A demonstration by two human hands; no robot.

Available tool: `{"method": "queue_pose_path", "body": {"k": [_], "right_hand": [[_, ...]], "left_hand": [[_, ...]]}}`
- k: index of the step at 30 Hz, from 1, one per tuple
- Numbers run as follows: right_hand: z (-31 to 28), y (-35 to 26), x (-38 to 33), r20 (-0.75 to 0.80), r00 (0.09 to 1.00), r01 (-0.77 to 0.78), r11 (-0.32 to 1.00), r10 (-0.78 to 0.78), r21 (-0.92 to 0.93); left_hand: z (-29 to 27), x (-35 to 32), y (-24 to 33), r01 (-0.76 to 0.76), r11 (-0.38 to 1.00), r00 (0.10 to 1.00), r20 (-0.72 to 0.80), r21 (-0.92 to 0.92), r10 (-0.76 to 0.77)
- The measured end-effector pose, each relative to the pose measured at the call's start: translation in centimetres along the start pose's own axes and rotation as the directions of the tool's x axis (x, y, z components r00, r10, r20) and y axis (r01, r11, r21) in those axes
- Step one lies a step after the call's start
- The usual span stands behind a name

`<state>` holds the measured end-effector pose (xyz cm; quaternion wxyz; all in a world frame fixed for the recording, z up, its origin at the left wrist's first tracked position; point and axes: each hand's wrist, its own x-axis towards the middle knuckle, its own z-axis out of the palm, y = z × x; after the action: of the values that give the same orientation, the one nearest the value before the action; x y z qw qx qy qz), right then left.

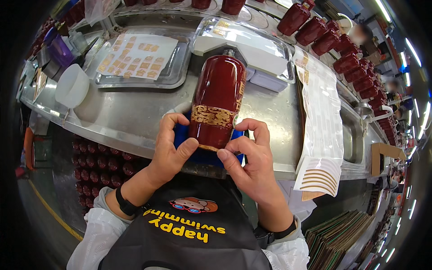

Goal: Applying decorative labels and seals to red liquor bottles on a production line.

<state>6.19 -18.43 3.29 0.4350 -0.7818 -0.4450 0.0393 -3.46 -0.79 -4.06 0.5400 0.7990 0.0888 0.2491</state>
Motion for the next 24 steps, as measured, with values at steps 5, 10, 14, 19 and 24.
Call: {"method": "queue_pose_path", "body": {"k": [5,10,14,19,24], "right_hand": [[-0.1,-0.5,0.2,0.01,0.999,0.03,0.999,-0.03,-0.024],[0.1,0.4,0.1,-0.021,0.999,0.048,0.999,-0.048,-0.019],[0.3,0.7,0.1,0.0,0.999,0.043,0.999,-0.044,-0.027],[0.2,0.1,0.0,-0.012,1.0,0.017,1.0,-0.017,0.001],[0.0,-1.1,0.8,0.049,0.997,0.061,0.998,-0.06,-0.016]], "left_hand": [[0.2,0.1,0.2,0.01,1.0,0.999,-0.033,0.016,-0.009],[0.4,0.1,0.4,0.027,1.0,0.999,-0.048,0.007,-0.027],[0.3,0.2,0.5,0.017,0.999,0.998,-0.054,0.033,-0.015],[-0.2,0.0,0.0,0.038,0.983,0.999,-0.009,-0.177,-0.04],[-1.3,1.2,2.4,-0.351,0.93,0.935,0.093,0.11,0.342]]}}
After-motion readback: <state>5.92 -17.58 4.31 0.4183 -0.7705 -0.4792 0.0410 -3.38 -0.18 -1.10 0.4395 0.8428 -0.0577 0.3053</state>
